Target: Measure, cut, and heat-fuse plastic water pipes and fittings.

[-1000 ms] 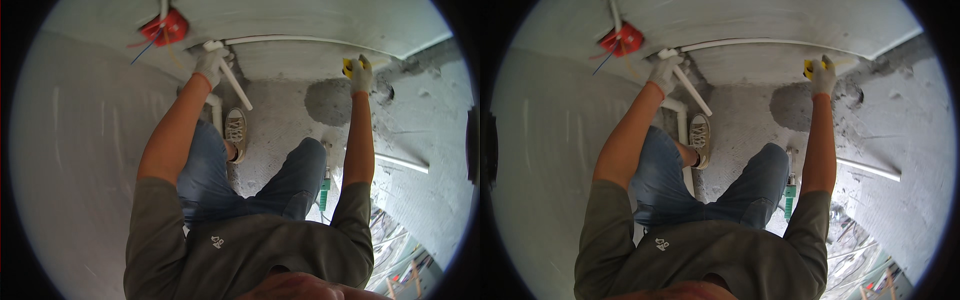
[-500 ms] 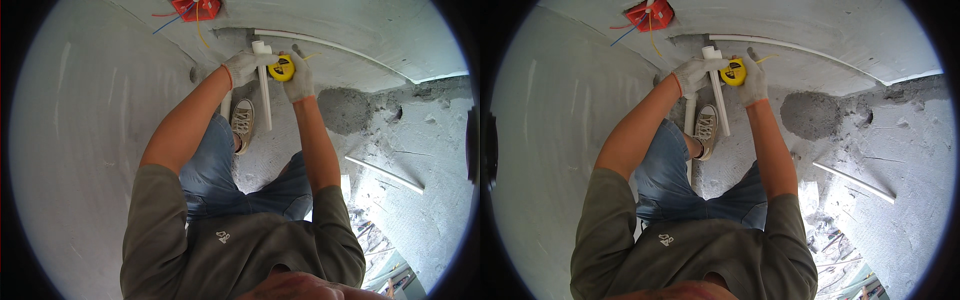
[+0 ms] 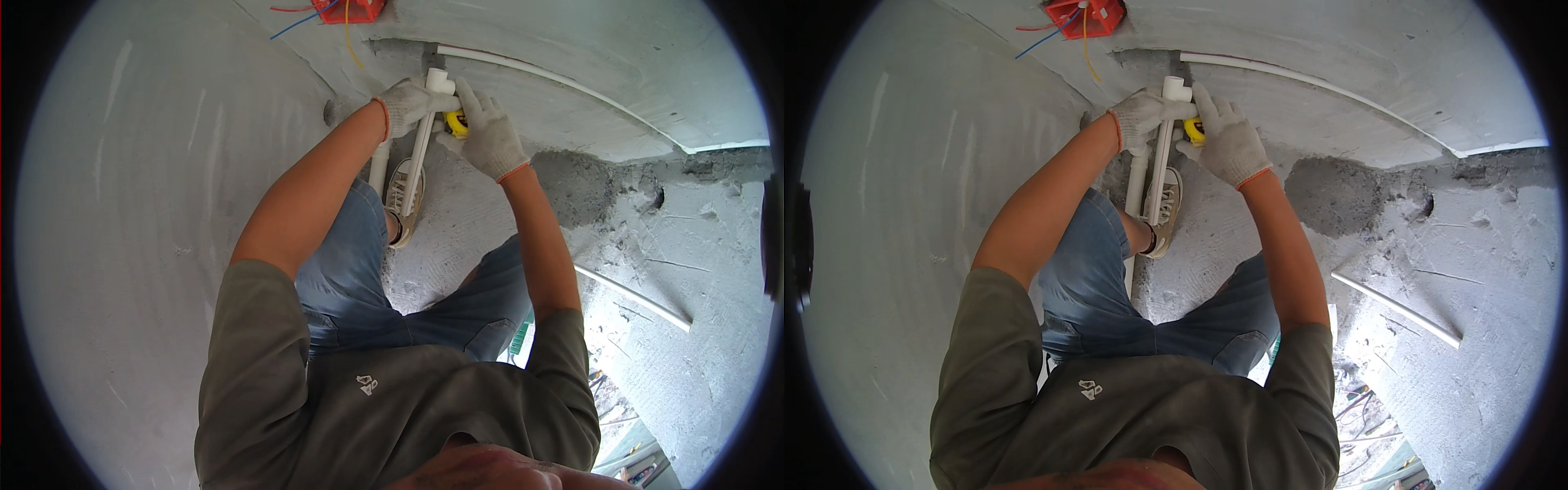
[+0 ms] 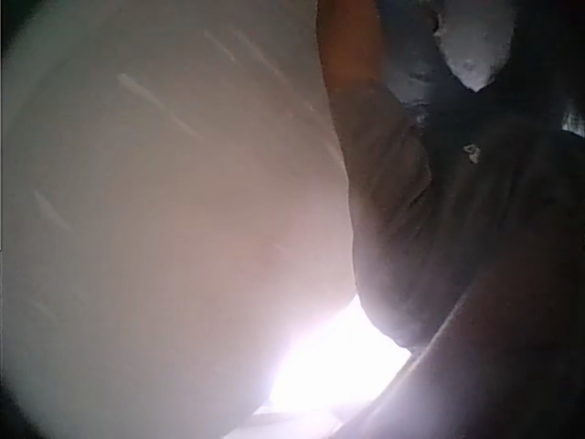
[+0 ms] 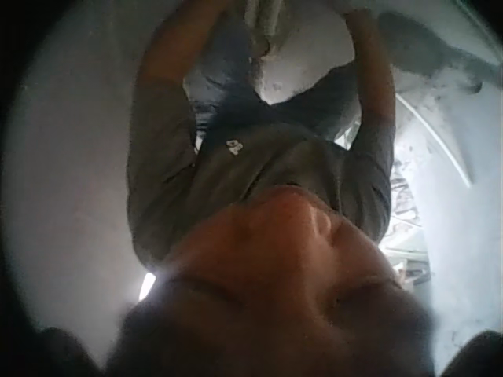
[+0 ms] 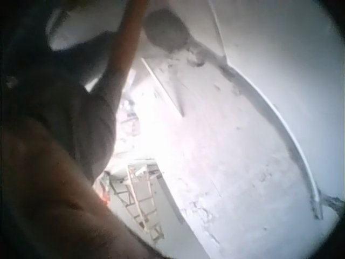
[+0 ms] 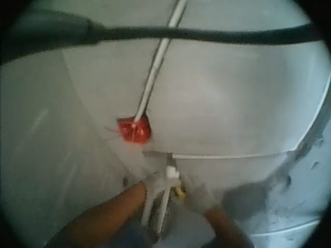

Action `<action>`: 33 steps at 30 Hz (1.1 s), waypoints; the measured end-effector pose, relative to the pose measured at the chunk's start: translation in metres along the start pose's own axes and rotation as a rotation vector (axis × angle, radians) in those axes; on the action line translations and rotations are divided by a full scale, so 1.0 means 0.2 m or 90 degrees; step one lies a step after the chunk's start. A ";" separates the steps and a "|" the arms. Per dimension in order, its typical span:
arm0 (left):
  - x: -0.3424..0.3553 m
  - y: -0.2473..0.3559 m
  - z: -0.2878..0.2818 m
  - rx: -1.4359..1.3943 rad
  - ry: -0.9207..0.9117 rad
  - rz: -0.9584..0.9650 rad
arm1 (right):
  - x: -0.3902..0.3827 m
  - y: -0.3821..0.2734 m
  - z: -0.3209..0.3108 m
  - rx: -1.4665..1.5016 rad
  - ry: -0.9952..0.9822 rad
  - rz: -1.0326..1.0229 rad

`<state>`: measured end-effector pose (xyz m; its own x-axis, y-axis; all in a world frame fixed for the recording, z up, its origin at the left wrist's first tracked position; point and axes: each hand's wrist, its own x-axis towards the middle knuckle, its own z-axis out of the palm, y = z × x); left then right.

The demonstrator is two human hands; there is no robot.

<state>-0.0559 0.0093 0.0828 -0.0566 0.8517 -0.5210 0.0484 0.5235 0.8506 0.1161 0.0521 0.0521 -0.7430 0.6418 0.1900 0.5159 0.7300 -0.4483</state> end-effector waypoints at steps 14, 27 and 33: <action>0.00 -0.01 -0.16 0.115 -0.008 0.080 | -0.25 0.39 -0.20 0.156 -0.272 0.299; 0.12 -0.07 -0.20 0.180 -0.019 -0.038 | -0.87 0.62 -0.07 0.689 -0.201 0.505; 0.05 0.03 -0.15 0.240 0.041 -0.021 | -0.74 0.38 -0.05 0.766 -0.121 0.363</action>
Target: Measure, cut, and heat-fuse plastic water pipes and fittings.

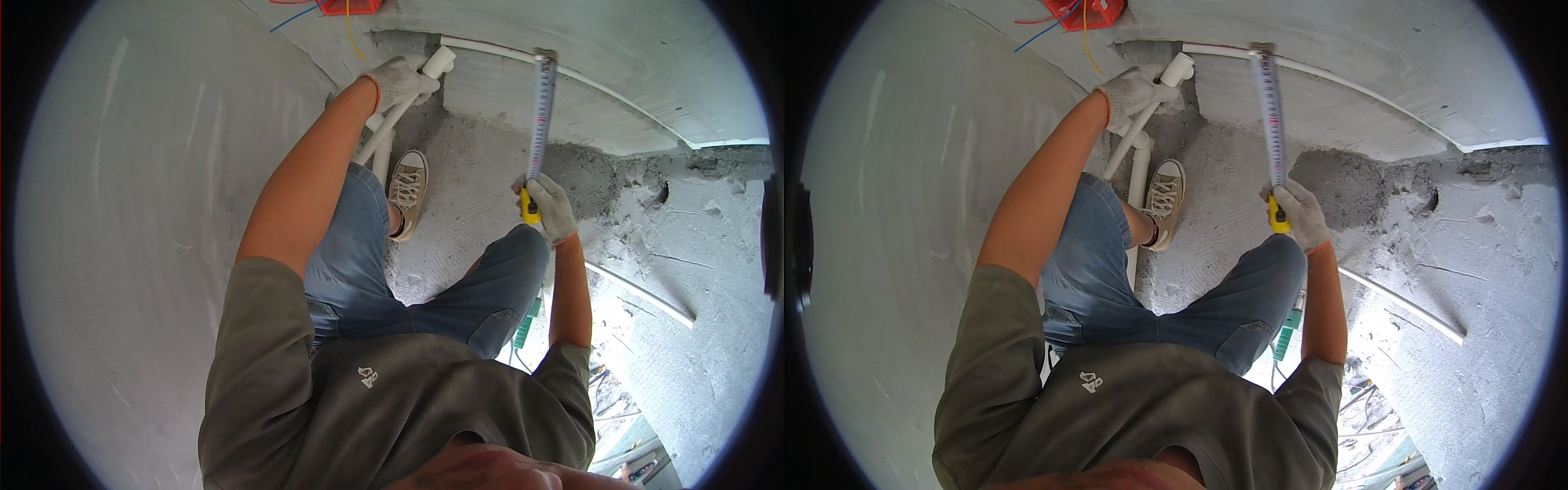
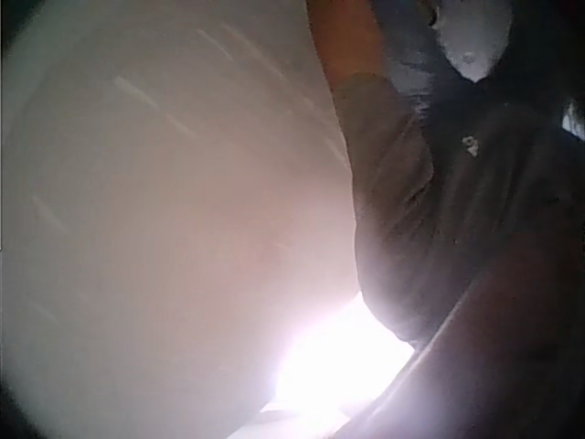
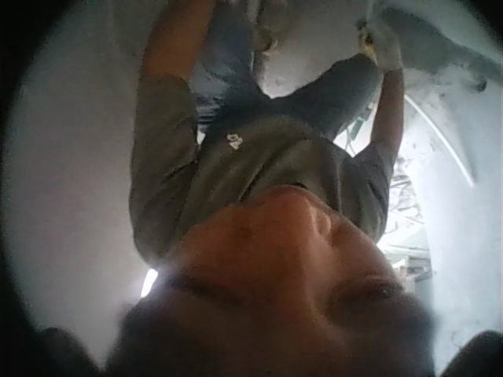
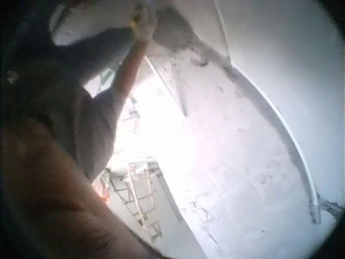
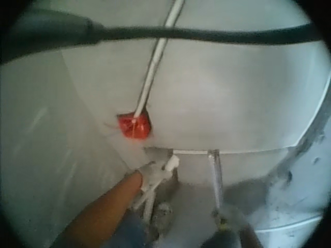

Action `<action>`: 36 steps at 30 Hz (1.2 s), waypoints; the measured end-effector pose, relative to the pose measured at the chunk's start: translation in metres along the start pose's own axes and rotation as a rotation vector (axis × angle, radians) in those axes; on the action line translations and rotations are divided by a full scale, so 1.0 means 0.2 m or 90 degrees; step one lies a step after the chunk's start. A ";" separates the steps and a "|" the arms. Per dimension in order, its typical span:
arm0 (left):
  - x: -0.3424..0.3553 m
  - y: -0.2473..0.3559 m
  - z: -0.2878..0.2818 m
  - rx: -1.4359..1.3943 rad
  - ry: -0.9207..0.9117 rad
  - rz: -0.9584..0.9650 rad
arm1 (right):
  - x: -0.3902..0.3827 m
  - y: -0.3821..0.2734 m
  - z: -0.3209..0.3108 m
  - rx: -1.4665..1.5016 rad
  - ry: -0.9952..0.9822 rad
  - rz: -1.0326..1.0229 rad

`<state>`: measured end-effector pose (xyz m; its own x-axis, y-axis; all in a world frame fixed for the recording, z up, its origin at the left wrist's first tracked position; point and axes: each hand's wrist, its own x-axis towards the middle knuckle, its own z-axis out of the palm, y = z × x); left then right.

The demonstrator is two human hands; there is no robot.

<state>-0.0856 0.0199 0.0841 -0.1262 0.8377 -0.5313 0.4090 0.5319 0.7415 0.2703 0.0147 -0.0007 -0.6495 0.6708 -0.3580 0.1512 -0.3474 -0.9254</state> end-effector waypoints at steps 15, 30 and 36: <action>0.06 -0.08 0.12 -0.497 0.025 -0.021 | -0.02 0.01 -0.02 -0.098 0.140 -0.020; 0.35 0.00 0.45 -1.038 0.219 0.051 | -0.33 -0.28 -0.28 -0.329 0.254 -0.063; 0.42 0.00 0.50 -1.011 0.233 0.095 | -0.34 -0.26 -0.32 -0.320 0.284 -0.030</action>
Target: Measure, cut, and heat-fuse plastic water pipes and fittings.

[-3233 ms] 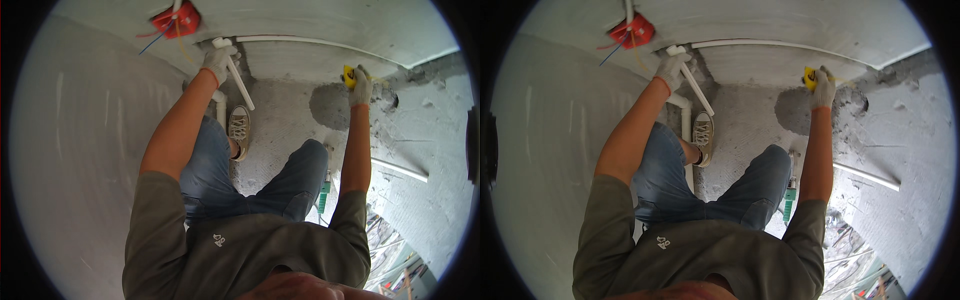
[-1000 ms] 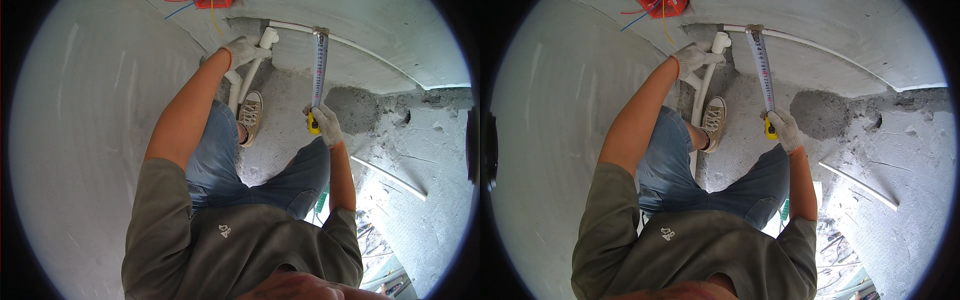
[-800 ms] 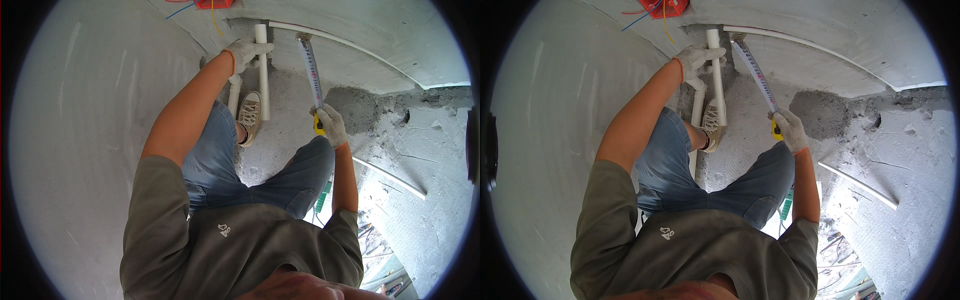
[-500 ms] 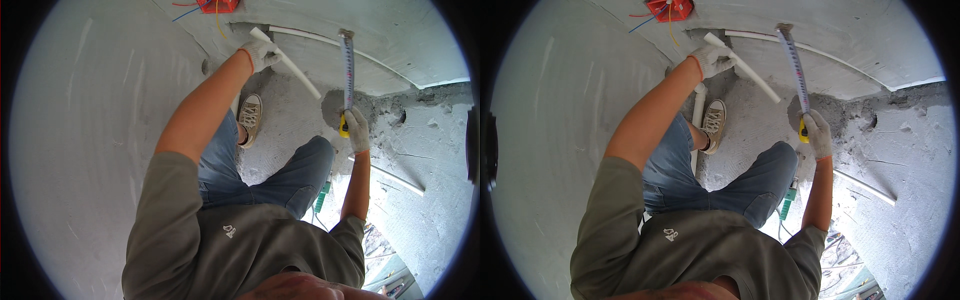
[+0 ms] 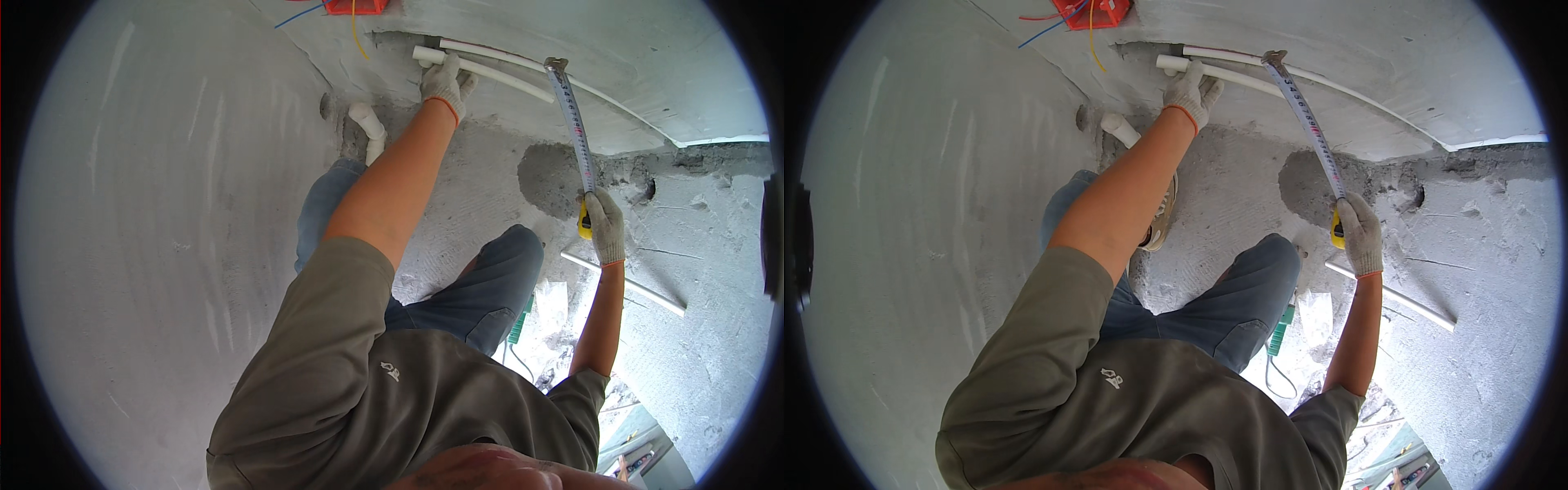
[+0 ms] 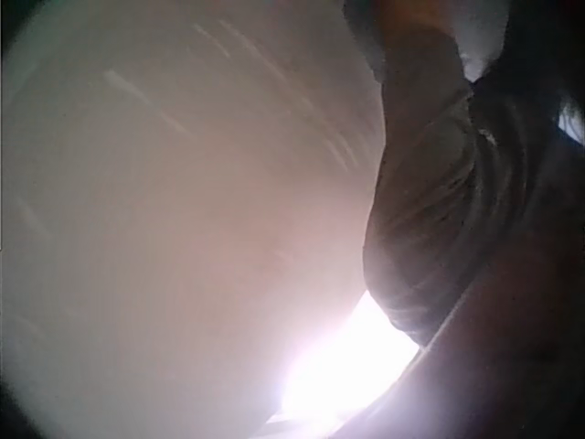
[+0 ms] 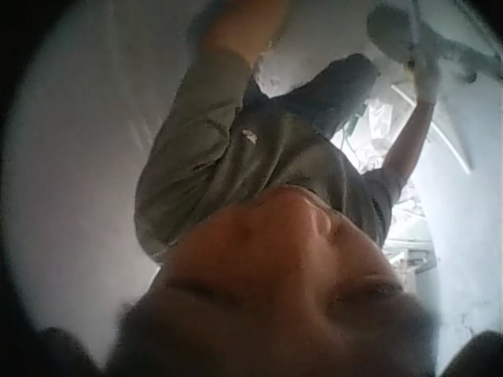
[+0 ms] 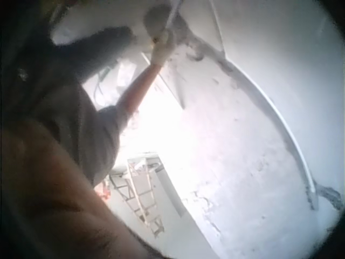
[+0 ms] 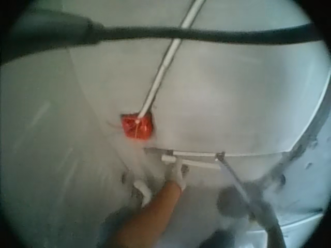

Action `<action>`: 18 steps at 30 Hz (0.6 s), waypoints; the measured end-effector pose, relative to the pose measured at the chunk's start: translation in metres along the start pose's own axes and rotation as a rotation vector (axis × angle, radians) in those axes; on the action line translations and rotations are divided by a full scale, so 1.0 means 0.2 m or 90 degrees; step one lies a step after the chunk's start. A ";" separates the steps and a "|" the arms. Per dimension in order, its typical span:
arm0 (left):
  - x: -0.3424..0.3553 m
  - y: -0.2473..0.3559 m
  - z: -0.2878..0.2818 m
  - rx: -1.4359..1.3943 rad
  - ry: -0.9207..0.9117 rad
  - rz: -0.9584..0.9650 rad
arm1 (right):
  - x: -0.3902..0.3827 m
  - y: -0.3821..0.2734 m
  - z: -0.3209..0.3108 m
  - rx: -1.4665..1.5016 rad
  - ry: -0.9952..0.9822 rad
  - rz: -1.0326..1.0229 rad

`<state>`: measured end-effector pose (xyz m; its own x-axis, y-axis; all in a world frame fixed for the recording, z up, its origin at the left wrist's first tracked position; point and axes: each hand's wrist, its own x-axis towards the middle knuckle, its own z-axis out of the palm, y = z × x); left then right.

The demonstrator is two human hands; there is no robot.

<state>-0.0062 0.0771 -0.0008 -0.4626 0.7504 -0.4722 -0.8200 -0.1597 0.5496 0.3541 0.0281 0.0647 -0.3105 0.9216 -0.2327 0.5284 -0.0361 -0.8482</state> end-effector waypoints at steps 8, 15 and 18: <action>0.00 -0.03 0.01 -0.014 -0.001 0.001 | 0.04 -0.11 0.06 -0.075 -0.009 -0.022; 0.01 -0.02 0.03 -0.007 0.011 -0.004 | 0.16 -0.22 0.03 -0.249 -0.021 0.002; 0.00 -0.01 0.04 0.005 0.034 -0.003 | 0.23 -0.28 0.02 -0.341 -0.017 -0.016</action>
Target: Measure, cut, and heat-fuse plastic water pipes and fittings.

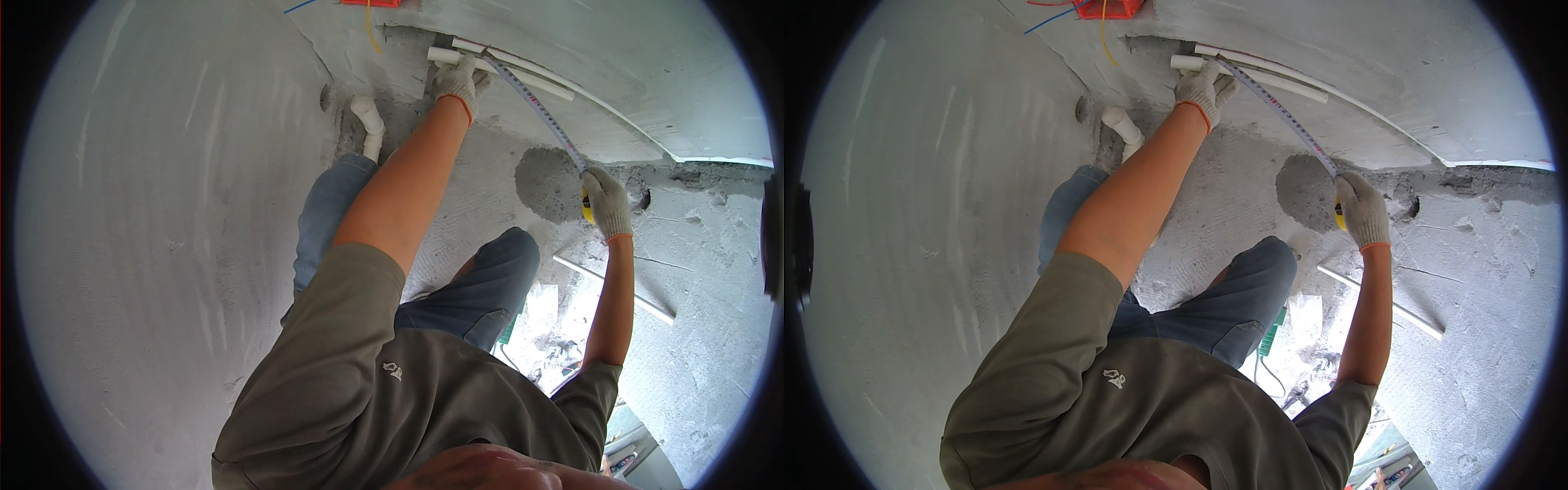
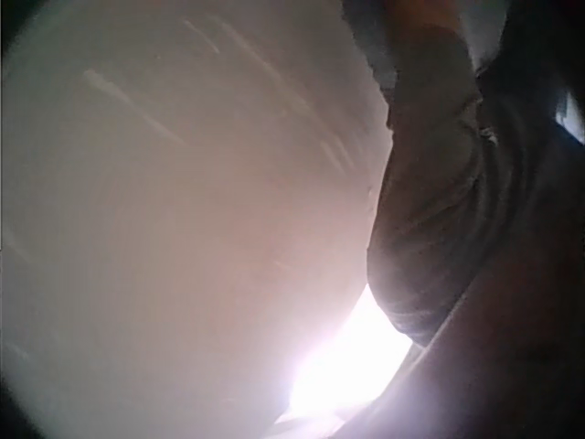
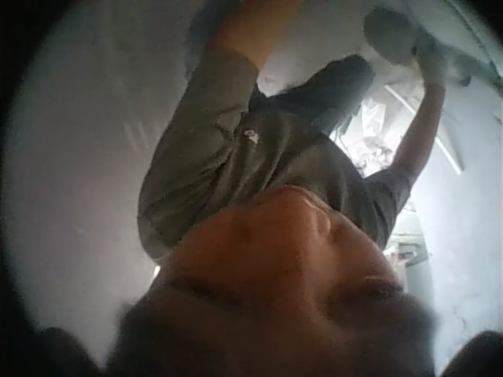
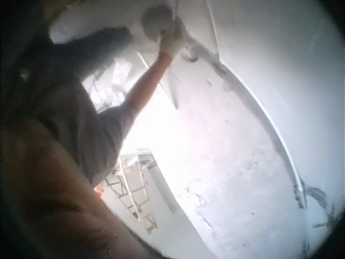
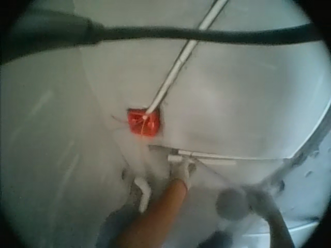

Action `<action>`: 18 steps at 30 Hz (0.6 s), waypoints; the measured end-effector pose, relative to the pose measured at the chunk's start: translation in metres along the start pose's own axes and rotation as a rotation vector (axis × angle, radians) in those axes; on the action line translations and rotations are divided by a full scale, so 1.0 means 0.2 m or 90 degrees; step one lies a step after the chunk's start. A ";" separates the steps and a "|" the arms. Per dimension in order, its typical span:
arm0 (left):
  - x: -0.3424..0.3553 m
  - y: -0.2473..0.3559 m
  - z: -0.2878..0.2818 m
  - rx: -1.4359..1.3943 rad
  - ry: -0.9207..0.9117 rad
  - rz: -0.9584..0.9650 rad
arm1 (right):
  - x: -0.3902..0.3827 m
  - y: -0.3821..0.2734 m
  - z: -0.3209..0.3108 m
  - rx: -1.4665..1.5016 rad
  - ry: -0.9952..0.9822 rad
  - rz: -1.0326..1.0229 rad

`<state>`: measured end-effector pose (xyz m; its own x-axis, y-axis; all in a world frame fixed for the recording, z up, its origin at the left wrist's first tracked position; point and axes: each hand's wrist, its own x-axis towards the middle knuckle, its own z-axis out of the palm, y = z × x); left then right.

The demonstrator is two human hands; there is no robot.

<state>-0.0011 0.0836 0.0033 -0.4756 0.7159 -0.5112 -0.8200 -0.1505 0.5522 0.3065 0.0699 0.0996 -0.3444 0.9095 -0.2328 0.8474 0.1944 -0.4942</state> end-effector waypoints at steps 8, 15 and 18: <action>0.00 0.00 0.01 -0.024 0.011 -0.001 | 0.26 -0.16 -0.06 -0.123 0.012 -0.059; 0.00 -0.01 0.00 -0.037 0.015 0.007 | 0.46 -0.45 -0.04 -0.223 -0.044 -0.107; -0.02 -0.02 0.01 -0.081 0.010 -0.008 | 0.55 -0.51 -0.02 -0.276 -0.048 -0.127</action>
<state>0.0041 0.0833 0.0055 -0.4698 0.7071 -0.5285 -0.8591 -0.2284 0.4580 0.1836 0.1510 0.1270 -0.5315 0.8133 -0.2367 0.8471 0.5116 -0.1441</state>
